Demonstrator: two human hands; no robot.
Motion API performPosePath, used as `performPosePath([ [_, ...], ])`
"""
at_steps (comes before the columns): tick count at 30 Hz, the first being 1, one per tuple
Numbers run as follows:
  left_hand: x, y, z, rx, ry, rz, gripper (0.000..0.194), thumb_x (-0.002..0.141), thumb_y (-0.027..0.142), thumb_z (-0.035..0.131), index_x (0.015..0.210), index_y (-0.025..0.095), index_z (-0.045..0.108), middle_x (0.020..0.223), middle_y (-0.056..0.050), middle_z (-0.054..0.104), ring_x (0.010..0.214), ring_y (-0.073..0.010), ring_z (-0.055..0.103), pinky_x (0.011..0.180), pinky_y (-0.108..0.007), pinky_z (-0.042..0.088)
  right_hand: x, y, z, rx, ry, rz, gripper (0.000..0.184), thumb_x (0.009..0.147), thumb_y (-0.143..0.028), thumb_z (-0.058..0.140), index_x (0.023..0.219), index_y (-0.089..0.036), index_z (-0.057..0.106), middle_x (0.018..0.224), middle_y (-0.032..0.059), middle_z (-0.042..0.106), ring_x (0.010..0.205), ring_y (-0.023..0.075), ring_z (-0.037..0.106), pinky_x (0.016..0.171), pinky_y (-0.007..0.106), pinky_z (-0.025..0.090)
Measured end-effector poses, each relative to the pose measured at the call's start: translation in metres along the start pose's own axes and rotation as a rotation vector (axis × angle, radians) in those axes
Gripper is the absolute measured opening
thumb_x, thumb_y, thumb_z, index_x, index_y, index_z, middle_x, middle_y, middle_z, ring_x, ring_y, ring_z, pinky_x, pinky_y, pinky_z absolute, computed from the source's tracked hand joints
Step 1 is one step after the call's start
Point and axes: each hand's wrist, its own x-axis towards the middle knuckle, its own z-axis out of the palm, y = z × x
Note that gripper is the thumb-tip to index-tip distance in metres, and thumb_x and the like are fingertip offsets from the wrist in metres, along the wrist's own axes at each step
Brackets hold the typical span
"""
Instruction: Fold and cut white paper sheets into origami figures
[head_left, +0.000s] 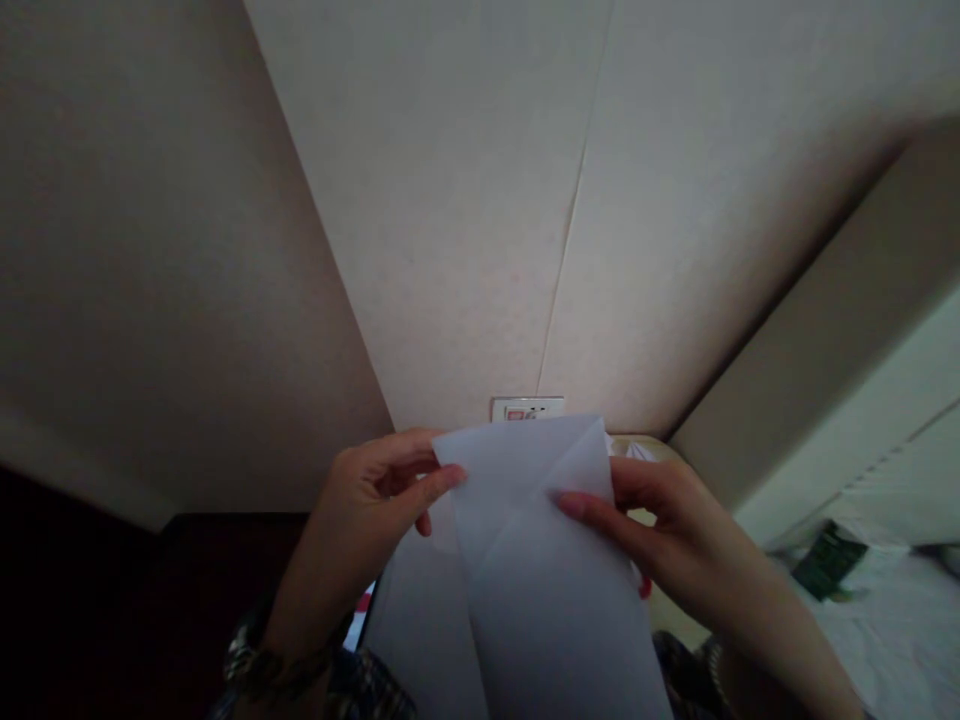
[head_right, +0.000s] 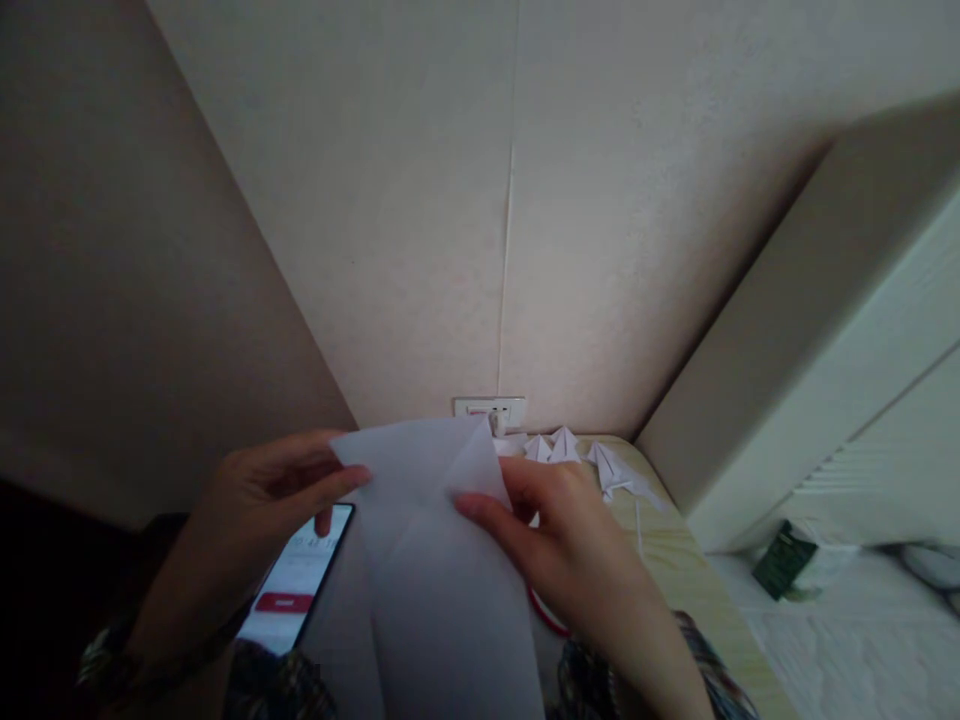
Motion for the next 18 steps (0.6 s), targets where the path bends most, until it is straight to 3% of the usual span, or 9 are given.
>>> performPosePath([
  [4,0.0013,-0.0033,0.0010,-0.065,-0.012,-0.028,0.015,0.068,0.021,0.074,0.082,0.018,0.078,0.058,0.003,0.070,0.045,-0.0103,0.059,0.042,-0.017,0.048,0.0008,0.0013,0.0010,-0.104,0.004,-0.014,0.044,0.092,-0.048,0.051,0.062,-0.018,0.064,0.055,0.0021,0.059,0.050,0.0149,0.051,0.046,0.025,0.040],
  [10,-0.0007,-0.0030,0.0002,-0.208,-0.022,-0.132,0.009,0.070,0.019,0.075,0.078,0.022,0.077,0.065,0.003,0.076,0.054,-0.0124,0.071,0.044,-0.013,0.048,0.0020,0.0012,0.0008,-0.091,-0.016,-0.002,0.040,0.091,-0.044,0.051,0.060,-0.019,0.060,0.054,0.0014,0.057,0.050,0.0148,0.050,0.047,0.026,0.038],
  [15,-0.0025,-0.0057,-0.0024,-0.176,-0.034,-0.095,0.010,0.078,0.029,0.071,0.082,0.023,0.078,0.079,0.001,0.079,0.058,-0.0136,0.073,0.039,-0.013,0.044,-0.0006,0.0013,0.0009,-0.053,-0.022,-0.001,0.038,0.091,-0.044,0.051,0.064,-0.019,0.063,0.055,0.0016,0.058,0.052,0.0158,0.051,0.047,0.026,0.037],
  [18,-0.0043,-0.0097,-0.0038,-0.163,-0.037,-0.103,0.015,0.084,0.032,0.066,0.086,0.023,0.078,0.074,0.001,0.078,0.062,-0.0148,0.075,0.035,-0.012,0.038,-0.0010,0.0003,0.0016,-0.033,-0.023,0.005,0.038,0.091,-0.043,0.053,0.063,-0.019,0.062,0.056,0.0011,0.058,0.051,0.0149,0.051,0.045,0.025,0.037],
])
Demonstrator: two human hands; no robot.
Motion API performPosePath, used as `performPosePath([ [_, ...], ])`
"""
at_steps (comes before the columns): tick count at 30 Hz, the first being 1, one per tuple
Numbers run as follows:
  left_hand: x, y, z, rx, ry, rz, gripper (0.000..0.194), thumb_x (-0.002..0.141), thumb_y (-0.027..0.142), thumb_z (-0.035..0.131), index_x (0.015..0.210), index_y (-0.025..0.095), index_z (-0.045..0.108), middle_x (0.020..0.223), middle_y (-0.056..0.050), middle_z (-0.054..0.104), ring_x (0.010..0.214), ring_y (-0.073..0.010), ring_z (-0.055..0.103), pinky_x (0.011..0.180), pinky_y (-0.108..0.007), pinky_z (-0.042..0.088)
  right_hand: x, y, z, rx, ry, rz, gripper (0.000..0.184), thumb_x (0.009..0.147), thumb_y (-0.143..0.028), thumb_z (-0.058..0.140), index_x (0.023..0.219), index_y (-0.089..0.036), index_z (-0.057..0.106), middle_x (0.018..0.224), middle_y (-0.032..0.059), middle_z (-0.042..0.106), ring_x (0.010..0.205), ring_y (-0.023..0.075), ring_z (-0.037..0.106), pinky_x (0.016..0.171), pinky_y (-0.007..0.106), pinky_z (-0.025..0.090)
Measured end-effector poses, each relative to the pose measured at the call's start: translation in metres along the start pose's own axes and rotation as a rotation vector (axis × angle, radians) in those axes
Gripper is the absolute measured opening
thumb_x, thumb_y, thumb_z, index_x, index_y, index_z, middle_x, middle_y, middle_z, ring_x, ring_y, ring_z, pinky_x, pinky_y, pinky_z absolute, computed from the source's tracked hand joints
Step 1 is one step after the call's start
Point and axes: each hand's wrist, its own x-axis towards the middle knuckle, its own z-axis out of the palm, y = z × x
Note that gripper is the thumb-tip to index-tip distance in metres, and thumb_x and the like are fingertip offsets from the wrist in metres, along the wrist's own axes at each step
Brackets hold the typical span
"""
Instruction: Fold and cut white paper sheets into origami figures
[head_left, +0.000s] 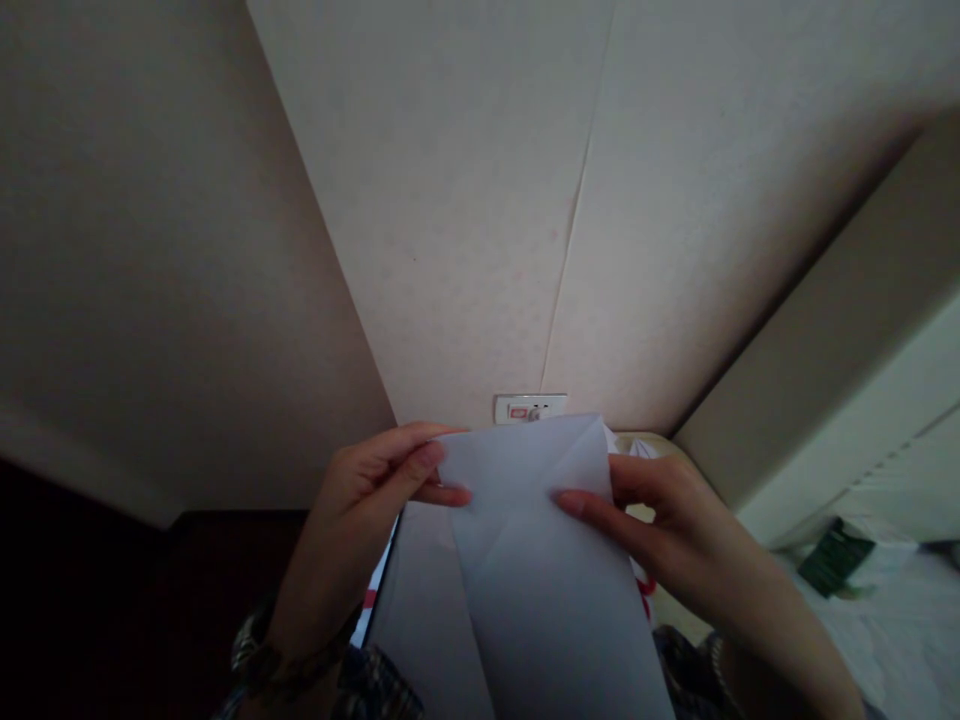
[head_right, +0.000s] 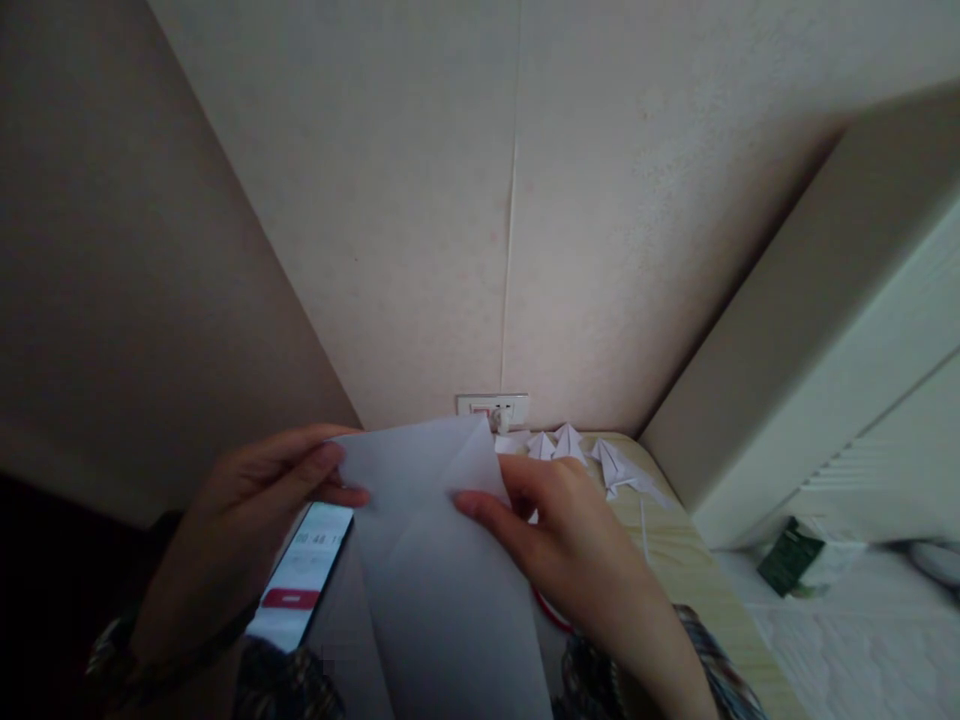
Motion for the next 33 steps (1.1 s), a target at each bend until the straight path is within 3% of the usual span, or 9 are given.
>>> performPosePath([
  [4,0.000,-0.001,0.001,-0.063,0.036,0.041,0.017,0.087,0.032,0.063,0.082,0.023,0.077,0.064,0.004,0.073,0.057,-0.0104,0.071,0.044,-0.011,0.046,0.002,-0.002,0.000,0.021,0.061,-0.027,0.035,0.089,-0.038,0.057,0.060,-0.019,0.062,0.051,-0.0014,0.053,0.047,0.0130,0.048,0.042,0.024,0.036],
  [6,0.002,0.001,0.003,-0.102,0.060,0.062,0.007,0.081,0.025,0.070,0.079,0.022,0.076,0.064,0.006,0.072,0.049,-0.0070,0.066,0.047,-0.011,0.049,0.002,-0.002,-0.001,0.047,0.119,-0.044,0.032,0.088,-0.035,0.059,0.061,-0.019,0.064,0.054,-0.0009,0.057,0.050,0.0133,0.052,0.045,0.023,0.039],
  [9,0.005,0.003,0.007,-0.140,-0.074,0.072,0.011,0.069,0.013,0.077,0.076,0.021,0.076,0.065,0.007,0.073,0.044,-0.0043,0.058,0.042,-0.009,0.047,0.003,-0.001,-0.001,0.117,0.204,-0.033,0.028,0.086,-0.034,0.062,0.062,-0.019,0.065,0.056,-0.0004,0.061,0.051,0.0132,0.053,0.044,0.022,0.039],
  [11,0.006,0.003,0.009,-0.154,-0.194,0.068,0.011,0.069,0.011,0.076,0.074,0.021,0.077,0.064,0.006,0.074,0.044,-0.0041,0.056,0.039,-0.008,0.045,0.003,0.000,0.000,0.182,0.241,-0.011,0.028,0.085,-0.035,0.063,0.063,-0.019,0.066,0.055,-0.0008,0.059,0.048,0.0125,0.050,0.040,0.021,0.036],
  [13,0.006,0.001,0.009,-0.157,-0.226,0.061,0.011,0.072,0.012,0.074,0.073,0.022,0.078,0.061,0.006,0.073,0.043,-0.0037,0.054,0.037,-0.007,0.043,0.002,0.001,0.002,0.236,0.257,0.002,0.027,0.085,-0.036,0.064,0.065,-0.018,0.067,0.056,-0.0003,0.059,0.049,0.0126,0.051,0.039,0.021,0.036],
  [18,0.005,-0.002,0.007,-0.122,-0.186,0.053,0.014,0.073,0.012,0.072,0.072,0.024,0.079,0.060,0.007,0.073,0.040,-0.0032,0.052,0.034,-0.007,0.041,0.003,0.001,0.004,0.271,0.243,0.018,0.026,0.083,-0.038,0.065,0.070,-0.017,0.070,0.061,0.0025,0.064,0.055,0.0149,0.055,0.045,0.023,0.042],
  [24,0.005,0.001,0.008,-0.148,-0.166,0.073,0.021,0.070,0.008,0.069,0.065,0.025,0.078,0.054,0.010,0.068,0.034,-0.0003,0.049,0.035,-0.006,0.040,0.004,0.002,0.004,0.278,0.271,-0.011,0.023,0.083,-0.037,0.066,0.070,-0.019,0.071,0.060,0.0008,0.063,0.053,0.0136,0.053,0.043,0.021,0.040],
  [33,0.003,0.004,0.011,-0.115,-0.032,0.118,0.023,0.067,0.005,0.067,0.056,0.023,0.074,0.044,0.011,0.061,0.031,0.0001,0.049,0.034,-0.005,0.038,0.003,0.002,0.006,0.271,0.261,-0.012,0.027,0.083,-0.042,0.066,0.068,-0.021,0.069,0.061,0.0019,0.062,0.055,0.0158,0.054,0.043,0.024,0.041],
])
